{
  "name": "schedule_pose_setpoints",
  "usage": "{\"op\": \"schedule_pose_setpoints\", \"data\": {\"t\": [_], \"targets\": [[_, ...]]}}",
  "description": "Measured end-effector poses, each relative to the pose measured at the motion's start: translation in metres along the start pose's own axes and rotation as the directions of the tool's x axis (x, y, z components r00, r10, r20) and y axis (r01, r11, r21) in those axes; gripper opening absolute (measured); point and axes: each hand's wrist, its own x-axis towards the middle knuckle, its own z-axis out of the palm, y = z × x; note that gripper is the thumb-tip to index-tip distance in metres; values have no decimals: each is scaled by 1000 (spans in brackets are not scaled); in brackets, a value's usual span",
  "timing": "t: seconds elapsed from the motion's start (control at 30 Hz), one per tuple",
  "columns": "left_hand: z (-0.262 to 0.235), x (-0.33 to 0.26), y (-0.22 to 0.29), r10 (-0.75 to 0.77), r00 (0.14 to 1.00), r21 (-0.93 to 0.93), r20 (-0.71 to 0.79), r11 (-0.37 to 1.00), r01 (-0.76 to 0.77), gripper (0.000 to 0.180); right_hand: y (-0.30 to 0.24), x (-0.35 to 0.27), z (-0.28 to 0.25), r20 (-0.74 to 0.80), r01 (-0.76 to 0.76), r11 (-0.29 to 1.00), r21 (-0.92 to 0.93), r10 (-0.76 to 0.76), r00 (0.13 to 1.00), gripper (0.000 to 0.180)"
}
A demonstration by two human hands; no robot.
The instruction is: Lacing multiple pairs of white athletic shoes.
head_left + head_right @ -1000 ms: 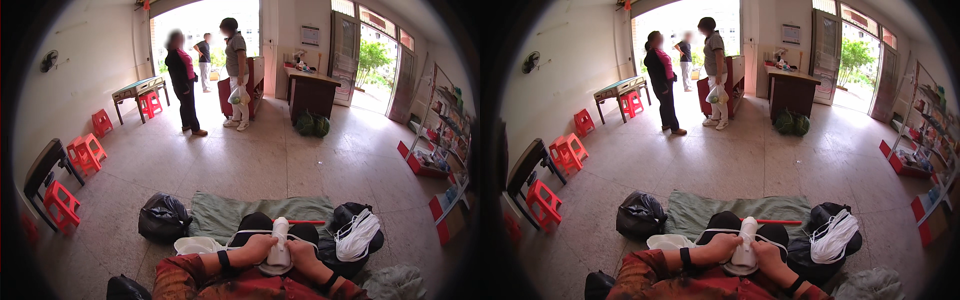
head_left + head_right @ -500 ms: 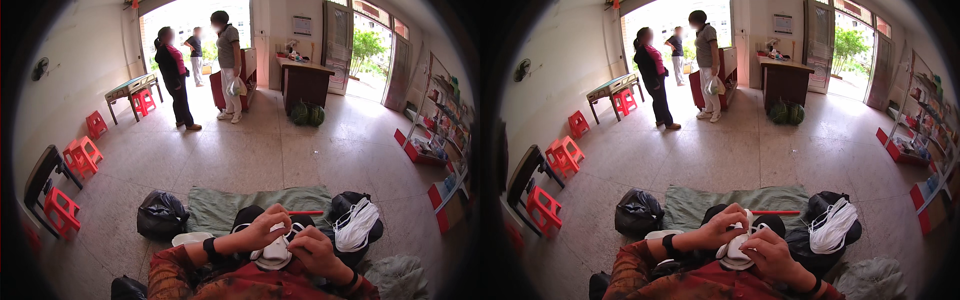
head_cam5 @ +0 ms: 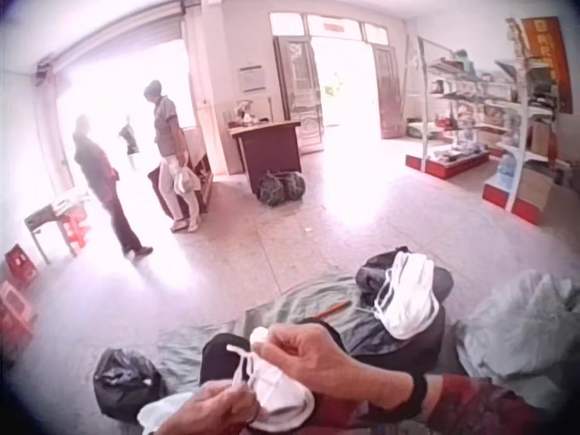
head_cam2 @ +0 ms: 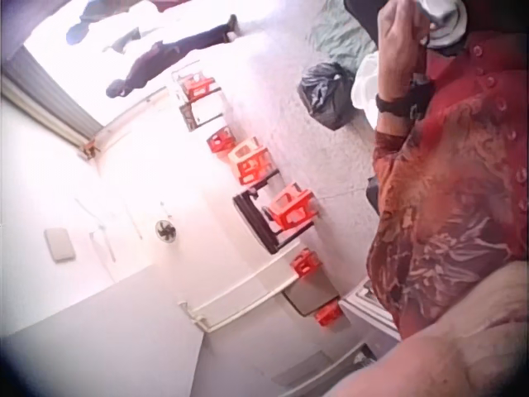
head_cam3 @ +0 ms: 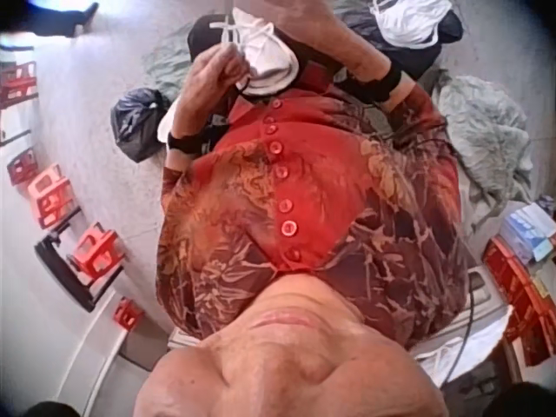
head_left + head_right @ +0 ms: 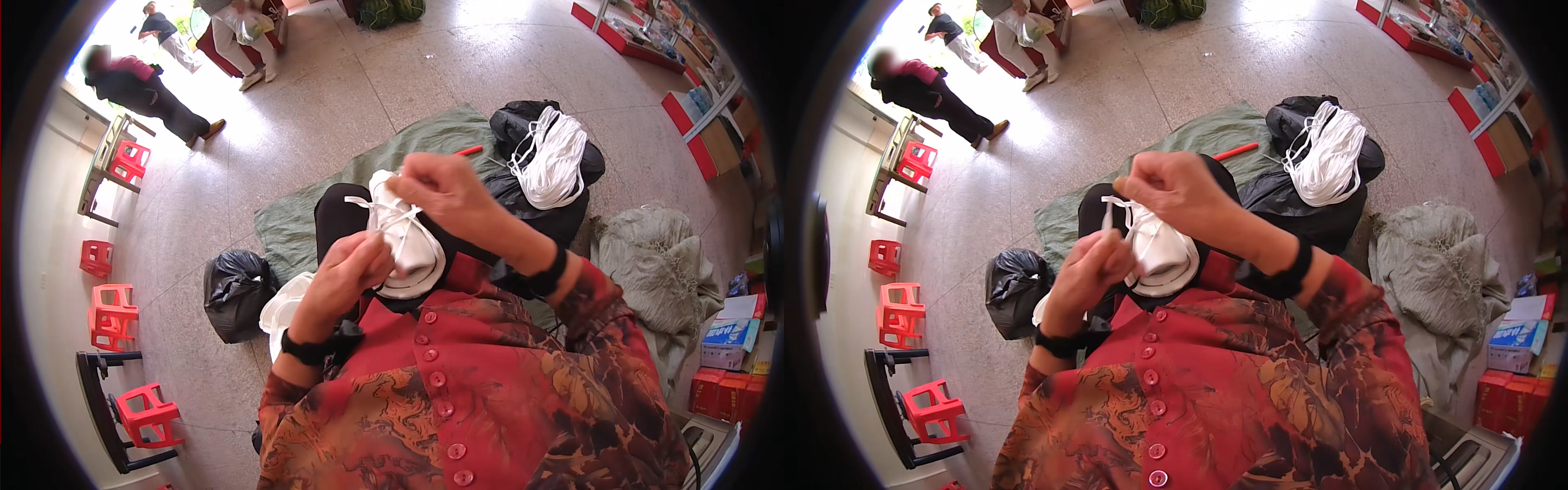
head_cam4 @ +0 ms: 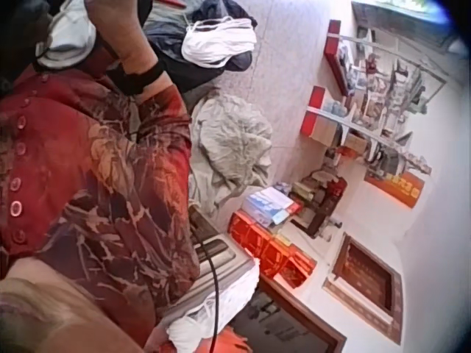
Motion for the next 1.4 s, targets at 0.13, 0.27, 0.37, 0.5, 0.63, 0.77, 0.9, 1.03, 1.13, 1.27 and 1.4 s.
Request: {"op": "schedule_pose_setpoints", "data": {"t": [0.13,0.27,0.37,0.5,0.63,0.77,0.9,1.03,1.13,1.27,1.4], "targets": [[-25,-41,27,92,993,-276,67,959,-70,41,-65,-62,-98,-429,569,798,201,-450,783,41],[-49,-1,-16,69,917,399,-392,911,102,25,-49,-96,-109,-371,501,790,354,-373,851,42],[-65,49,-45,346,893,791,-288,611,18,27,-25,-93,-97,-398,449,859,244,-334,854,43],[-71,81,-45,307,942,954,-139,298,44,31,-16,-89,-98,-420,295,919,263,-166,892,37],[-62,93,-25,-13,970,915,-243,331,233,30,-4,-89,-101,-387,203,950,236,-100,917,39],[-54,96,-17,-86,968,918,-237,306,252,19,7,-92,-102,-413,123,972,202,-29,910,40],[-45,84,-36,286,956,981,-61,-158,110,9,6,-94,-110,-400,161,963,218,-63,914,39],[-50,73,-51,482,875,999,-37,-3,44,9,6,-100,-129,-488,282,942,183,-162,858,30],[-58,65,-61,502,848,968,-171,246,49,9,9,-114,-152,-595,430,862,268,-202,777,25],[-59,56,-80,350,862,796,-367,597,97,9,12,-136,-194,-513,442,871,217,-283,810,23],[-58,54,-86,410,826,749,-386,662,21,7,7,-154,-227,-701,437,871,223,-168,693,27]]}}
